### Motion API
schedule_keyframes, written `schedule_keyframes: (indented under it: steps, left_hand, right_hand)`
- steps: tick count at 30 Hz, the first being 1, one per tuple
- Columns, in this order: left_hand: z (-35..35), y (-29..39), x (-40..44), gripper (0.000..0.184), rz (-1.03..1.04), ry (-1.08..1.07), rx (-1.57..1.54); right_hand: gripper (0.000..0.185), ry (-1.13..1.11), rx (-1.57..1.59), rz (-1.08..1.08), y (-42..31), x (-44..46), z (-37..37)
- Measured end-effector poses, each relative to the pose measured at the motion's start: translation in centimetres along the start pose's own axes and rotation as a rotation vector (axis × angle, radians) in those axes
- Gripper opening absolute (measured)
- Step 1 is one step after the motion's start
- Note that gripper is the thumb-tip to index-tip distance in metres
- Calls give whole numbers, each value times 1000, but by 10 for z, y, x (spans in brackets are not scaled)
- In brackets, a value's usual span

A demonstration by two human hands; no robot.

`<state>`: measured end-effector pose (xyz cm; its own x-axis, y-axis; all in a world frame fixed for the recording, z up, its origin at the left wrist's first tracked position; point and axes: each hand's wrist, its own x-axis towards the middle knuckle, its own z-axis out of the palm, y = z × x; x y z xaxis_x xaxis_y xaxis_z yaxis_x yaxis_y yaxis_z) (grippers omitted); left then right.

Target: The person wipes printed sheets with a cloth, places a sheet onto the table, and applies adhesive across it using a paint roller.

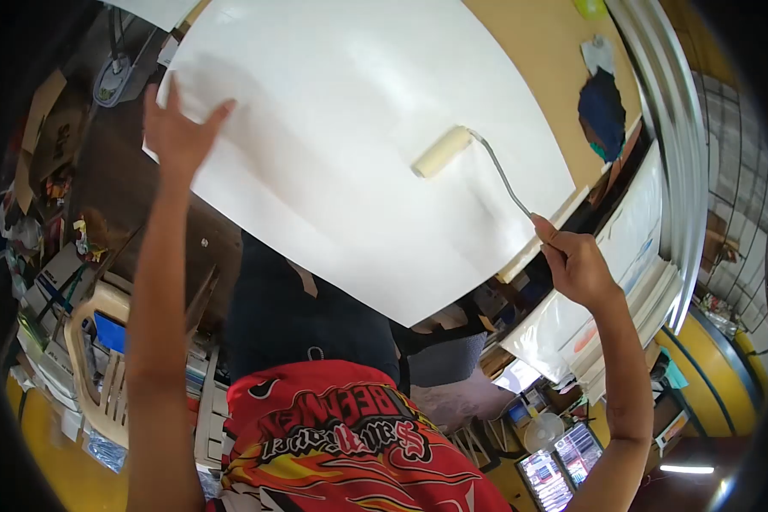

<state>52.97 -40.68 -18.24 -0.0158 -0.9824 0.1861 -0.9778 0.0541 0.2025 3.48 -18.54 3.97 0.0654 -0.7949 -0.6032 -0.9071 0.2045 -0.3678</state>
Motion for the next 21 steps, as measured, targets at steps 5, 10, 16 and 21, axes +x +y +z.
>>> schedule_keyframes:
  steps: [5,10,16,21]
  left_hand:
    - [25,-74,104,79,-134,-419,-554]
    - [11,-68,123,35,-121,-600,-603]
    - [10,-69,115,28,-220,-537,-866]
    - [-8,-59,123,31,-254,-644,-821]
  right_hand:
    - [39,76,-27,-87,-78,81,-12]
    - [39,50,-113,-145,-140,152,-40]
    - [45,88,-82,-172,-204,225,-40]
    - [43,107,-46,-144,-237,262,-44]
